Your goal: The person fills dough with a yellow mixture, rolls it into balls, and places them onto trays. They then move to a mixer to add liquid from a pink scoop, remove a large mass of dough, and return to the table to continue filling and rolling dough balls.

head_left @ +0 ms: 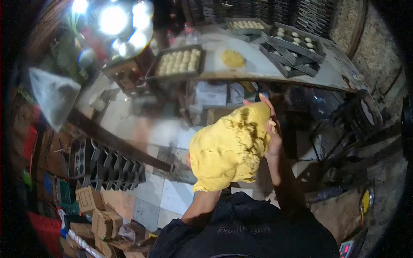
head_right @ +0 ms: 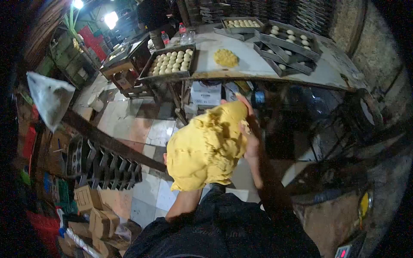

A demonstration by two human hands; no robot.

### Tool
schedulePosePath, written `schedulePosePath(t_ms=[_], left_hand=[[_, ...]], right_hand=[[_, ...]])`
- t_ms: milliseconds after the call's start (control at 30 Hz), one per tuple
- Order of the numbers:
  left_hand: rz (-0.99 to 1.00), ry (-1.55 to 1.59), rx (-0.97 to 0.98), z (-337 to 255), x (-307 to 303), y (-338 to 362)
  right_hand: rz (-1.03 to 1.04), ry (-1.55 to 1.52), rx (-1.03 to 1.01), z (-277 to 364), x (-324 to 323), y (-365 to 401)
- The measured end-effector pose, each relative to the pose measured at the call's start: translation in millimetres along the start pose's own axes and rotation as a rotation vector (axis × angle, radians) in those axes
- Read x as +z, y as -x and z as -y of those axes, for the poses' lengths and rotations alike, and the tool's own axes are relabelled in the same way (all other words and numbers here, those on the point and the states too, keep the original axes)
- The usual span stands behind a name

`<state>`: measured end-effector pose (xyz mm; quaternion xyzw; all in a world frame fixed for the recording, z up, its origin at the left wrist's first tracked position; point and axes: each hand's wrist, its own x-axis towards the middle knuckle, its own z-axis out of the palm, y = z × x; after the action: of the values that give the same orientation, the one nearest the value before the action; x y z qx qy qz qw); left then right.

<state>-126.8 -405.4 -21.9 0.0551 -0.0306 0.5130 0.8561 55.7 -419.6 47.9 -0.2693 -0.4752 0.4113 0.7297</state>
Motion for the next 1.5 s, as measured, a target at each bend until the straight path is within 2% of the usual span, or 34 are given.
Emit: schedulePosePath(t_ms=[100, 300, 333, 400, 500, 533, 600, 667, 700, 733, 767, 833, 867, 900, 933, 967, 1033, 1067, 1100, 1167, 1233, 1300, 1333, 1400, 1433, 1467, 1500], left_hand=[[-0.018, -0.025, -0.013, -25.8, -10.9, -77.0], [-0.096, -0.043, -0.088, -65.2, -15.9, -238.8], [-0.123, -0.120, -0.099, -68.7, -14.4, -268.1], [-0.209, -0.372, -0.136, -72.3, 5.1, -327.8], [-0.162, -0.316, -0.194, -80.4, -24.6, -423.2], [-0.064, -0.253, -0.255, -84.3, -32.8, -458.9], [-0.093, -0.253, -0.259, -84.3, -33.5, -516.3], [-0.156, -0.318, -0.284, -88.0, -11.0, -580.5], [-0.218, -0.432, -0.330, -92.7, -5.5, -612.9], [-0.246, -0.537, -0.391, -99.4, -5.1, -645.1], [-0.278, -0.635, -0.451, -105.5, -5.3, -675.1], [-0.262, -0.988, -0.425, -121.7, -11.9, -723.1], [-0.309, -0.976, -0.328, -125.7, -21.1, -741.0], [-0.359, -0.966, -0.236, -127.3, -16.7, -754.7], [-0.242, -1.043, -0.113, -130.8, 0.8, -761.9], [-0.243, -1.051, -0.120, -122.7, 3.4, -776.1], [0.059, -1.388, 0.253, -101.7, -6.3, -803.5], [0.060, -1.612, 0.279, -115.2, -40.5, -827.6], [0.053, -1.613, 0.276, -114.6, -44.3, -847.8], [-0.049, -1.448, 0.115, -110.7, -41.0, -876.8], [-0.038, -1.430, 0.124, -107.3, -46.0, -911.5], [0.131, -1.422, 0.121, -114.6, -61.1, -949.1], [0.122, -1.425, 0.120, -120.4, -65.6, -968.4], [0.062, -1.205, -0.052, -131.0, -73.1, -1000.7], [0.052, -1.204, -0.054, -141.7, -86.1, -1012.7], [-0.109, -1.351, 0.137, -159.0, -104.9, -1021.7], [-0.268, -1.486, 0.338, -173.5, -114.4, -1026.9]], right_hand=[[-0.136, -0.017, 0.028, -58.8, -29.9, -48.0], [-0.088, -0.261, 0.136, -110.2, -78.3, -168.1], [-0.100, -0.301, 0.147, -124.9, -88.3, -187.7], [-0.173, -0.410, 0.150, -171.7, -115.6, -224.6], [-0.267, -0.582, 0.123, -242.1, -165.3, -275.6], [-0.290, -0.639, 0.107, -264.3, -184.4, -296.7], [-0.336, -0.741, 0.071, -305.6, -221.0, -339.3], [-0.474, -0.828, 0.034, -368.2, -267.4, -379.4], [-0.613, -0.858, 0.026, -425.2, -299.6, -393.0], [-0.178, -0.957, 0.035, -329.8, -237.8, -462.7], [-0.172, -0.966, 0.030, -337.8, -239.4, -501.2], [-0.061, -0.887, 0.001, -351.9, -249.6, -548.9], [-0.369, -0.911, 0.047, -385.7, -267.9, -558.6], [-0.295, -0.937, 0.085, -399.5, -269.8, -576.2], [-0.254, -0.954, 0.115, -411.0, -273.8, -590.4], [-0.235, -0.965, 0.124, -421.9, -280.4, -603.2], [-0.244, -0.988, 0.145, -449.5, -298.0, -621.2], [-0.242, -0.997, 0.156, -463.7, -308.9, -630.7], [-0.238, -1.003, 0.163, -476.8, -320.5, -640.0], [-0.240, -1.017, 0.159, -496.5, -342.7, -657.1], [-0.239, -1.017, 0.157, -502.7, -358.6, -680.7], [-0.103, -1.104, 0.056, -463.3, -357.7, -726.5], [-0.040, -1.152, 0.004, -445.7, -356.0, -749.4], [0.012, -1.205, -0.036, -445.7, -369.0, -788.6], [-0.170, -0.245, -0.112, -450.9, -384.9, -812.1], [-0.310, 0.725, -0.168, -451.6, -393.9, -829.0], [-0.475, 0.038, 0.013, -422.4, -350.3, -856.5]])
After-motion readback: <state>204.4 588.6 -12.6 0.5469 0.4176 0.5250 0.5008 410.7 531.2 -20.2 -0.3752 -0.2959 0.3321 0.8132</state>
